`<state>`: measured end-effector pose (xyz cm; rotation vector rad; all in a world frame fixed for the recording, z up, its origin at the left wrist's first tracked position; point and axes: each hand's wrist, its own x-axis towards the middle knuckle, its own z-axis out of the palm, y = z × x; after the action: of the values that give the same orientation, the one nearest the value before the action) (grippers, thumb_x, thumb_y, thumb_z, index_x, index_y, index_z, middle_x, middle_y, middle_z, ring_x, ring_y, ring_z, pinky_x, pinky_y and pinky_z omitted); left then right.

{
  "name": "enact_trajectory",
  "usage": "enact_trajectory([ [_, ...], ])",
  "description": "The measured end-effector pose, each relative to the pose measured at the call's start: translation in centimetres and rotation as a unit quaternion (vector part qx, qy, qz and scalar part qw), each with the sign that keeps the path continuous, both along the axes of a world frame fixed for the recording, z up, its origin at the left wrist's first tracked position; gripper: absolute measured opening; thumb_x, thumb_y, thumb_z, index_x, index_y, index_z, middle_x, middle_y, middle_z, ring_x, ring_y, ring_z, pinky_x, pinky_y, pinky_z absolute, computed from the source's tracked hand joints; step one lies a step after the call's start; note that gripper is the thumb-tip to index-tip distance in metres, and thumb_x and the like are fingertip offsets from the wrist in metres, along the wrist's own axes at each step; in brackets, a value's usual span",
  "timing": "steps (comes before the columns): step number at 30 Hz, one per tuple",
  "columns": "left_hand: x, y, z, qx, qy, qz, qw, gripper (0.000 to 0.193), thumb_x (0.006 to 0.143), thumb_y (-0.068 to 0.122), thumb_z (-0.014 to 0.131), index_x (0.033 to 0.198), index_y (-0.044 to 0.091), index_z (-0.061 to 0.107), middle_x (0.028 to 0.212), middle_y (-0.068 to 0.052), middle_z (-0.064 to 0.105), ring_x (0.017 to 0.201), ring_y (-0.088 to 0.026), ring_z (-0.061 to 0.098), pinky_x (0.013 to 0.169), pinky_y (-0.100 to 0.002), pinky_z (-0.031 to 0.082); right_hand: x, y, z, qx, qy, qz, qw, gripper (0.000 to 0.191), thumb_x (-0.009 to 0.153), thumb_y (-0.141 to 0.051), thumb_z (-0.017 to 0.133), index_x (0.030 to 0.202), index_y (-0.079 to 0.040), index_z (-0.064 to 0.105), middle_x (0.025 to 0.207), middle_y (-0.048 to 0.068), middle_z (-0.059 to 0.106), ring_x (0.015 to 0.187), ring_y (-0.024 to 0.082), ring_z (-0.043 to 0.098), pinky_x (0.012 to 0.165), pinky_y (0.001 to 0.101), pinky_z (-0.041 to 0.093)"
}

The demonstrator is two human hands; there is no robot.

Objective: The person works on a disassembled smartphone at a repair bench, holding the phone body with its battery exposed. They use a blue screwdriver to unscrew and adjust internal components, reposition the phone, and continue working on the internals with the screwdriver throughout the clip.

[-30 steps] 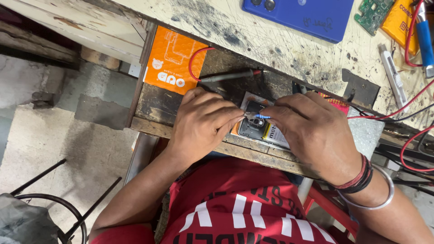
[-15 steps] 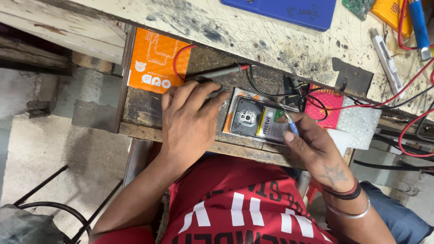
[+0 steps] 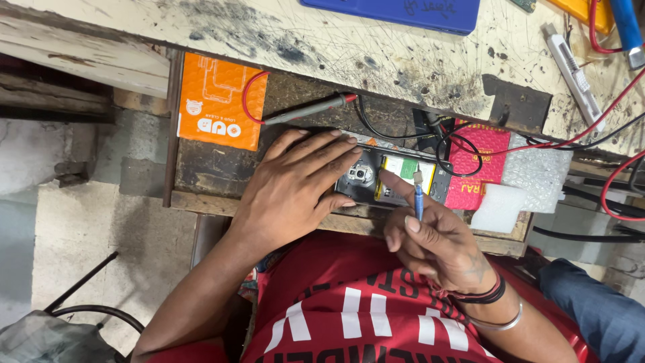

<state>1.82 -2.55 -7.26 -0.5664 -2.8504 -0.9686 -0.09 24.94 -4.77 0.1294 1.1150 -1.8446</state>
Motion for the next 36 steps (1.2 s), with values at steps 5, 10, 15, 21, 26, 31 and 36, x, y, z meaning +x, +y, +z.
enact_trajectory([
  [5, -0.1, 0.1, -0.1, -0.012, -0.006, -0.003, 1.0, 0.061, 0.09, 0.043, 0.071, 0.141, 0.011, 0.062, 0.148, -0.004, 0.06, 0.142, -0.02, 0.05, 0.119, -0.045, 0.031, 0.6, -0.1, -0.6, -0.034, -0.019, -0.03, 0.999, 0.077, 0.104, -0.02, 0.057, 0.167, -0.001, 0.016, 0.097, 0.015, 0.064, 0.053, 0.005, 0.036, 0.042, 0.0201, 0.034],
  [10, -0.2, 0.3, 0.1, -0.02, -0.014, -0.001, 1.0, 0.061, 0.089, 0.044, 0.071, 0.141, 0.012, 0.061, 0.148, -0.003, 0.06, 0.141, -0.02, 0.049, 0.119, -0.046, 0.03, 0.3, -0.2, -0.3, 0.066, 0.103, -0.008, 0.992, 0.067, 0.106, -0.023, 0.053, 0.165, -0.002, 0.029, 0.092, 0.014, 0.064, 0.054, 0.008, 0.046, 0.048, 0.0221, 0.042],
  [15, -0.4, 0.1, 0.3, -0.004, -0.015, 0.001, 1.0, 0.061, 0.09, 0.045, 0.071, 0.141, 0.013, 0.061, 0.147, -0.004, 0.061, 0.141, -0.022, 0.05, 0.119, -0.047, 0.03, -1.4, -0.2, 2.3, 0.447, 0.611, 0.104, 0.645, 0.04, 0.099, -0.012, 0.064, 0.139, -0.014, 0.066, 0.088, 0.009, 0.063, 0.069, 0.022, 0.062, 0.063, 0.0371, 0.051],
  [21, -0.5, 0.0, 0.4, 0.009, -0.011, 0.003, 1.0, 0.062, 0.089, 0.044, 0.072, 0.142, 0.013, 0.06, 0.144, -0.004, 0.063, 0.141, -0.023, 0.051, 0.119, -0.048, 0.031, -3.6, -1.9, 5.1, 0.534, 0.675, 0.152, 0.485, 0.037, 0.084, -0.008, 0.075, 0.119, -0.019, 0.076, 0.084, 0.003, 0.066, 0.07, 0.026, 0.064, 0.06, 0.0409, 0.051],
  [26, -0.4, 0.0, 0.3, 0.004, -0.017, 0.007, 1.0, 0.064, 0.088, 0.045, 0.072, 0.142, 0.014, 0.06, 0.144, -0.003, 0.063, 0.142, -0.021, 0.05, 0.12, -0.048, 0.029, -4.6, -3.2, 6.2, 0.527, 0.722, 0.146, 0.424, 0.036, 0.082, -0.004, 0.075, 0.115, -0.02, 0.08, 0.088, 0.001, 0.066, 0.075, 0.023, 0.063, 0.062, 0.0383, 0.052],
  [31, -0.3, 0.0, 0.1, 0.0, -0.024, 0.011, 1.0, 0.064, 0.088, 0.046, 0.072, 0.143, 0.016, 0.059, 0.144, -0.002, 0.063, 0.142, -0.02, 0.048, 0.12, -0.047, 0.027, -4.8, -3.6, 6.6, 0.532, 0.719, 0.164, 0.416, 0.035, 0.081, -0.007, 0.077, 0.112, -0.02, 0.081, 0.083, 0.0, 0.064, 0.071, 0.022, 0.061, 0.059, 0.0382, 0.05],
  [36, -0.4, 0.0, -0.1, -0.007, -0.027, 0.013, 1.0, 0.064, 0.088, 0.047, 0.071, 0.143, 0.016, 0.059, 0.145, -0.001, 0.062, 0.143, -0.019, 0.047, 0.121, -0.046, 0.026, -5.0, -3.9, 7.0, 0.526, 0.72, 0.181, 0.414, 0.035, 0.079, -0.007, 0.076, 0.111, -0.02, 0.081, 0.084, 0.0, 0.065, 0.072, 0.022, 0.062, 0.059, 0.0381, 0.051],
])
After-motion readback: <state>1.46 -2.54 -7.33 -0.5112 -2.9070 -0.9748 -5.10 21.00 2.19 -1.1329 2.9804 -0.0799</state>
